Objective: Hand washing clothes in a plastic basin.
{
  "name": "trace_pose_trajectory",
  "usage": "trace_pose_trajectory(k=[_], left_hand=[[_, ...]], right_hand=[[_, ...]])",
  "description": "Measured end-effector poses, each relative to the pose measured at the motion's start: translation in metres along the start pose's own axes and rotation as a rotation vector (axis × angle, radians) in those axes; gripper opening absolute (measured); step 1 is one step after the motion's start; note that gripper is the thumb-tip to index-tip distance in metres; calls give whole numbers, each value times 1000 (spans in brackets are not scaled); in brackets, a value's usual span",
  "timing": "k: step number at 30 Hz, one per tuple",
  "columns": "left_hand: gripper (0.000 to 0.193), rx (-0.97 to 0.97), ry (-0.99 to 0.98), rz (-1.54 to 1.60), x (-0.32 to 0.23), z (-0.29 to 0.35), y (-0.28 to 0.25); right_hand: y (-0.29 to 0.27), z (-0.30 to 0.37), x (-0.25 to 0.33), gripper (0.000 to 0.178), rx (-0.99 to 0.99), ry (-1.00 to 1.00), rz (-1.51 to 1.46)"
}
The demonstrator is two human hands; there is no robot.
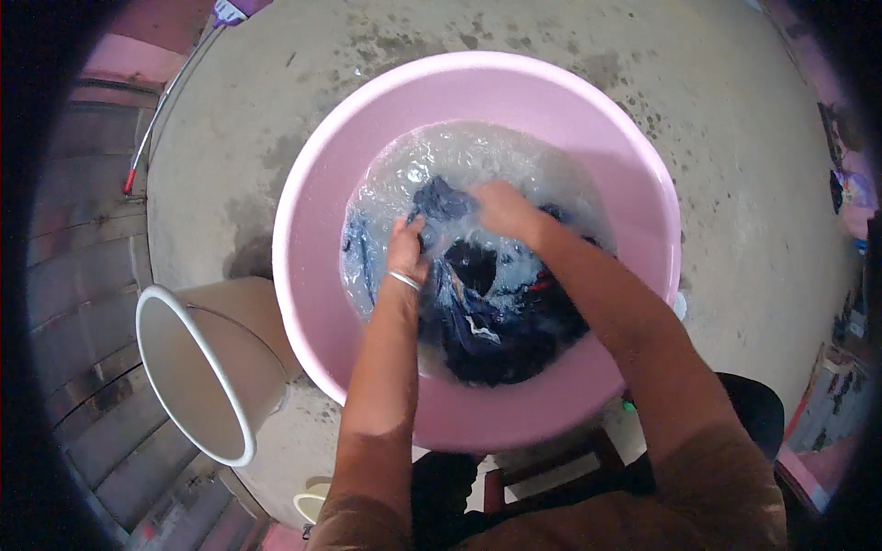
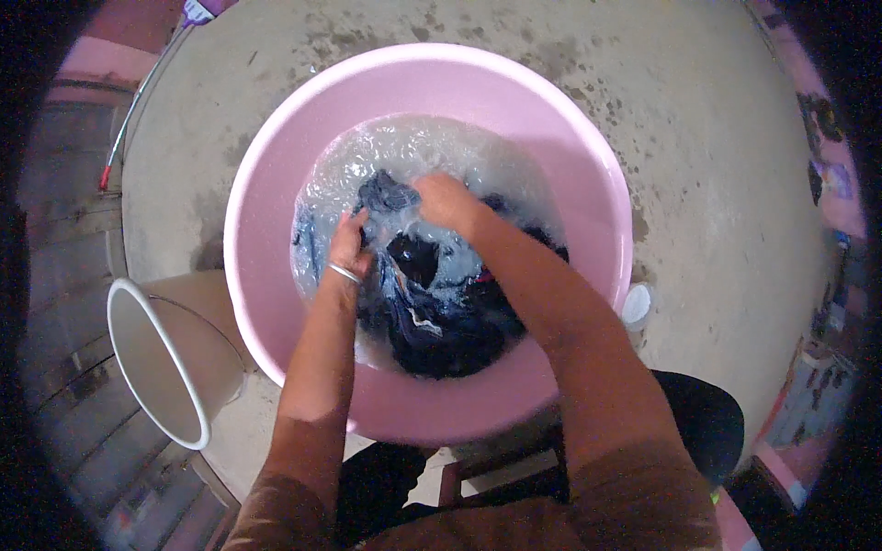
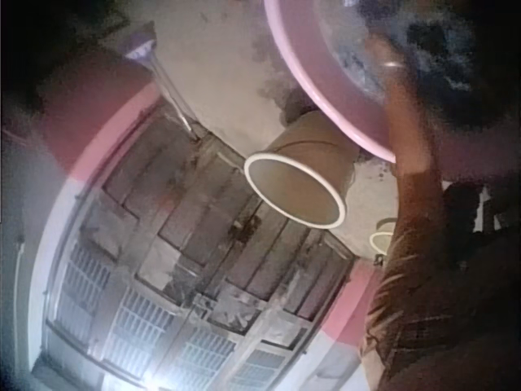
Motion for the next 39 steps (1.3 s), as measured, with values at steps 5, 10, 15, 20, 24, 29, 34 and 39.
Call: trace_pose_trajectory(k=[5,10,15,20,24,29,34,39], left_hand=[[45,107,-315,657,-22,20,-6],[47,454,-234,890,-14,13,8],[48,232,-173,635,-22,21,47],[45,131,55,605,-22,-7,13],[50,247,-27,610,-16,6,-4],[45,215,-208,741,-30,26,15],[48,991,-200,1308,16,-19,-19],[38,134,-96,592,-3,25,43]], right_hand=[[-8,59,143,33,63,-81,-106],[-14,36,148,42,-192,55,-130],[-41,-13,104,39,-198,299,27],[-41,-14,31,35,-269,457,-189],[-15,17,49,40,-163,-113,24],[-16,46,113,22,-192,-107,-299],[-12,66,176,18,-65,-190,-236],[-29,0,105,23,-298,195,-168]])
Point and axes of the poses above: each hand's wrist, its own z-axis away from the middle knuckle, its own y-axis out of the palm, x = y × z, the point moved 1 cm from there along -z, towards the middle knuckle, and after that the axes turned 11 degrees about y, right-handed, at the moved point
